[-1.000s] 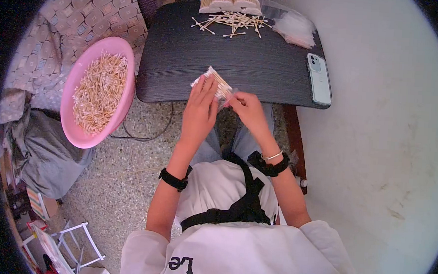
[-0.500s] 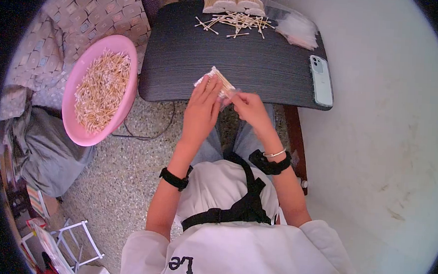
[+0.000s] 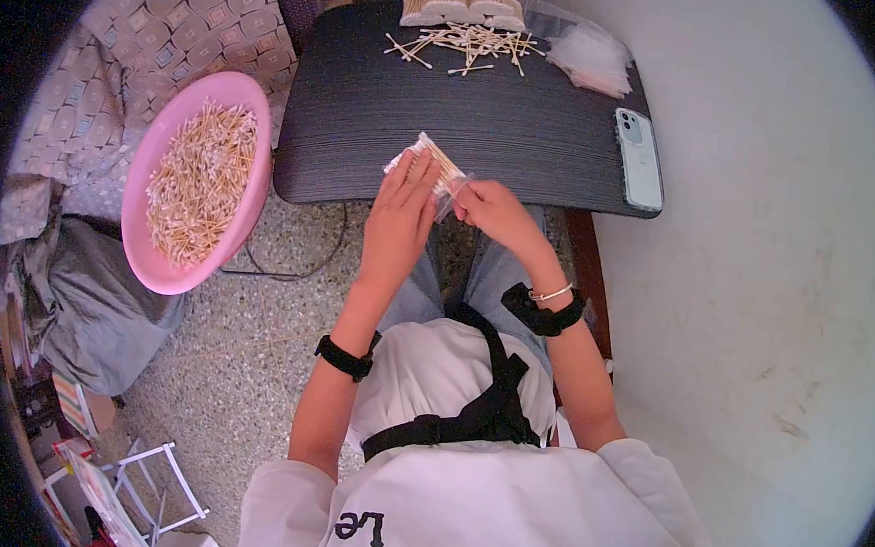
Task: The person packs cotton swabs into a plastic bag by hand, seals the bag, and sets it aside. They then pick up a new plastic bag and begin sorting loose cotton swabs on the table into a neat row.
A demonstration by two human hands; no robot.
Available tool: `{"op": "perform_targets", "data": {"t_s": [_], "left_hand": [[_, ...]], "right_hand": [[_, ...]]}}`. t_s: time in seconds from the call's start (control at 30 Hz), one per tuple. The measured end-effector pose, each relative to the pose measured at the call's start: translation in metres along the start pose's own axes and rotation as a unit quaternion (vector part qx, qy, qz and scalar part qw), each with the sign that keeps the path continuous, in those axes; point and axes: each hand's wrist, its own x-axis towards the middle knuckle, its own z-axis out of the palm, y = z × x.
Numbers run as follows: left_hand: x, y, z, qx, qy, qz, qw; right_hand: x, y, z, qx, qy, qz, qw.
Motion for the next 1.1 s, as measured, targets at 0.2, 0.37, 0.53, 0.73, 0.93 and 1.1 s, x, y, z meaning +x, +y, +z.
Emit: {"op": "perform_targets", "data": {"t_s": [0.2,0.37,0.53,0.73,0.93,1.1], "left_hand": [[0.0,-0.001,-0.001,0.001,0.004,-0.007,1.0],[0.002,0.002,-0.003,0.007,0.006,-0.01,1.0],[0.0,0.002,-0.002,0.006,0.004,-0.008,1.0],[0.0,0.002,-0.002,0.001,0.005,-0.011,1.0],[0.0,0.001,-0.003,-0.002,0.009,-0.009,1.0],[0.0,0.002,-0.003,-0.001,0.011,-0.011,1.0]], "right_hand": [[-0.009,-0.003,-0.002,0.11,-0.017,0.002,0.994],[-0.022,-0.007,-0.003,0.184,0.018,0.02,0.983],[-0.016,-0.002,-0.005,0.065,0.07,-0.039,0.995],[-0.004,-0.015,-0.009,-0.052,0.088,-0.05,0.994],[-0.004,-0.01,-0.012,-0.033,0.125,-0.07,0.989],[-0.009,-0.016,-0.019,-0.016,0.124,-0.064,0.99]]}}
